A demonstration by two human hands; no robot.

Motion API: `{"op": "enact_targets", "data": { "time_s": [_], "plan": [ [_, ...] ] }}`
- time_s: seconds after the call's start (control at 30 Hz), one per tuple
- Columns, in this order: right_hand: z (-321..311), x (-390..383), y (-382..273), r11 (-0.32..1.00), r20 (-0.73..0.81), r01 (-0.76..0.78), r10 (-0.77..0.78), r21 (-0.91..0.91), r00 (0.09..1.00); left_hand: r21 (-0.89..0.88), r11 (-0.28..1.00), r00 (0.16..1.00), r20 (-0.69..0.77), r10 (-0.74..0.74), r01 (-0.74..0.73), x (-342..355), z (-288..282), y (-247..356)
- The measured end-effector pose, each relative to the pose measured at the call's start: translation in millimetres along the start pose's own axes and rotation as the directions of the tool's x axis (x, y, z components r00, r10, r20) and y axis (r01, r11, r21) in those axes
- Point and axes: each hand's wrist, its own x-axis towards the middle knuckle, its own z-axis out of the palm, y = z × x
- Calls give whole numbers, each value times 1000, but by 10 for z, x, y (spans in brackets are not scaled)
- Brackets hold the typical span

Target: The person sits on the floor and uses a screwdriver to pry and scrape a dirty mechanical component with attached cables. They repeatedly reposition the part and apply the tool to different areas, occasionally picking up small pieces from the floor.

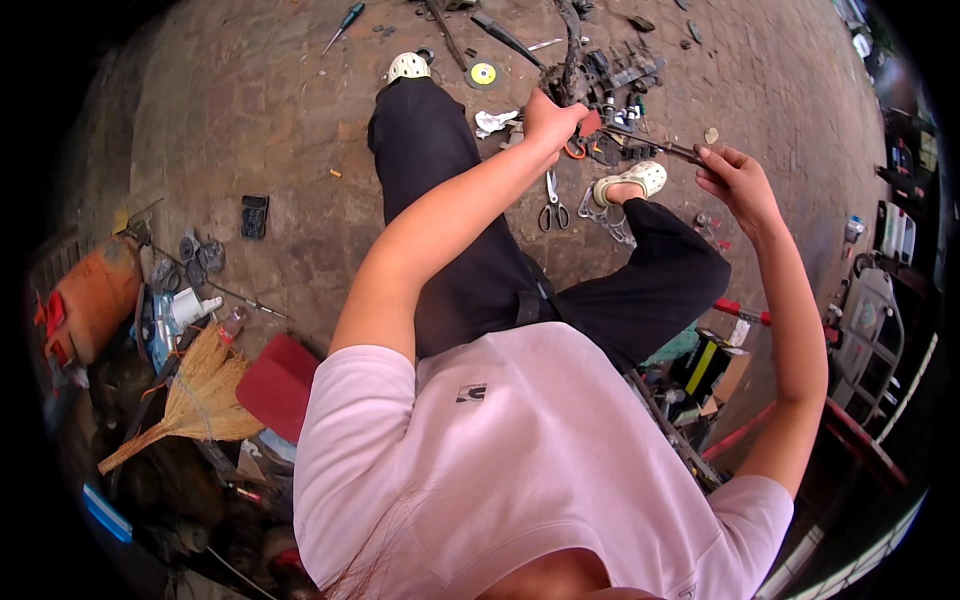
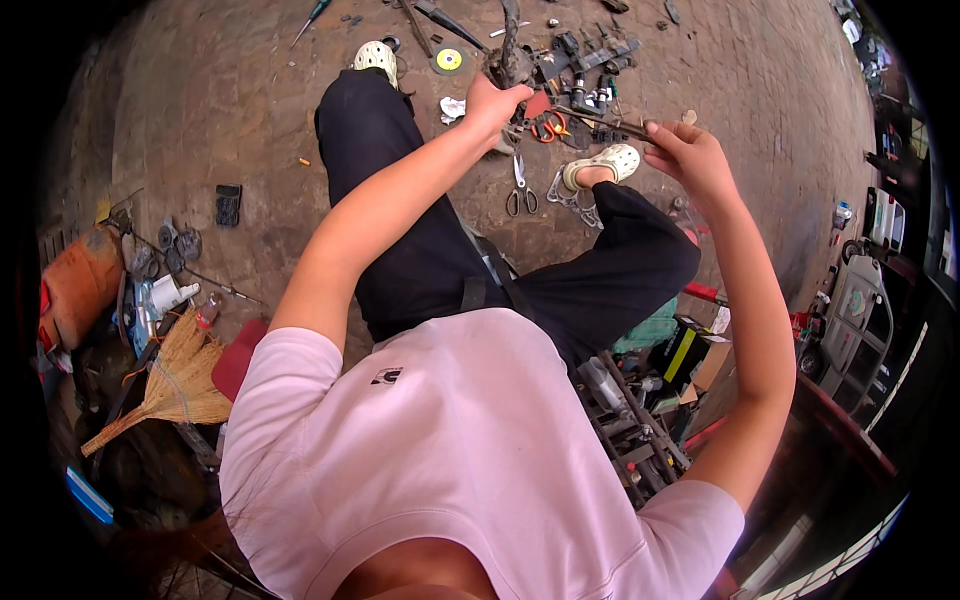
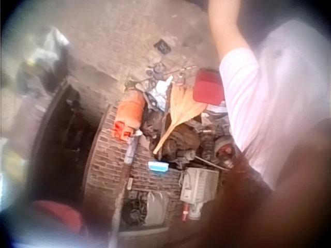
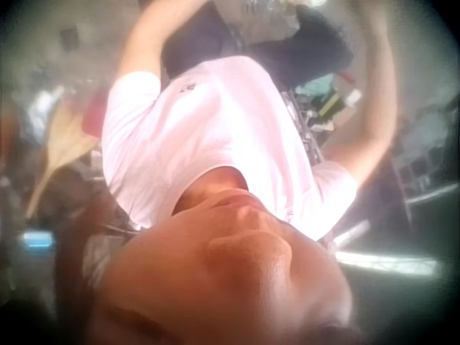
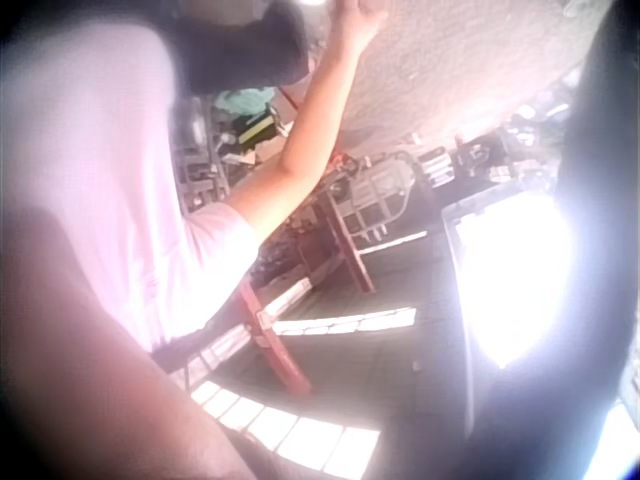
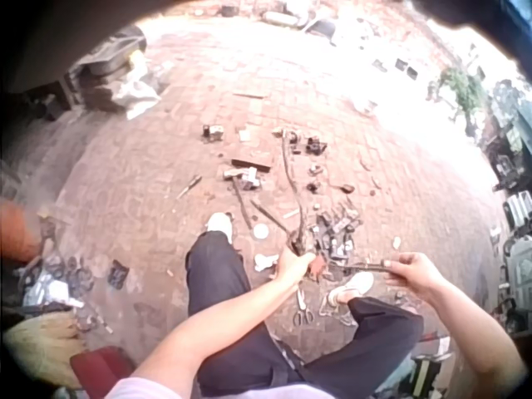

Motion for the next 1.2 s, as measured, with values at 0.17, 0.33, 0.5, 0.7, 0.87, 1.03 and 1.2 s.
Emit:
{"op": "enact_targets", "data": {
  "time_s": [0.17, 0.33, 0.5, 0.7, 0.87, 1.03, 1.2],
  "plan": [
    [16, -74, -50, 998, 28, -65, 65, 0, 998, -8, 999, 999, -21, 33, -33, -4, -6, 13],
    [-3, -64, -33, 958, 131, -30, 69, -284, 989, -24, 999, 999, -28, 21, -22, -25, -47, 35],
    [23, 6, -35, 861, 204, 216, -135, -460, 970, 60, 996, 997, -44, 61, -59, -28, -63, 30],
    [82, -24, -21, 385, 379, 642, -566, -663, 732, 128, 990, 998, -1, 55, -55, -46, -97, 63],
    [199, -169, -122, -70, 600, 680, -543, -730, 588, 71, 997, 1000, 10, 27, -28, -53, -109, 55],
    [94, -48, -259, 352, 191, 370, -450, -860, 873, -7, 1000, 994, 108, -17, 18, 96, -5, -114],
    [93, -103, -185, 92, 437, 529, -455, -843, 776, 22, 1000, 997, 79, -3, 1, -37, -35, 50]
  ]
}}
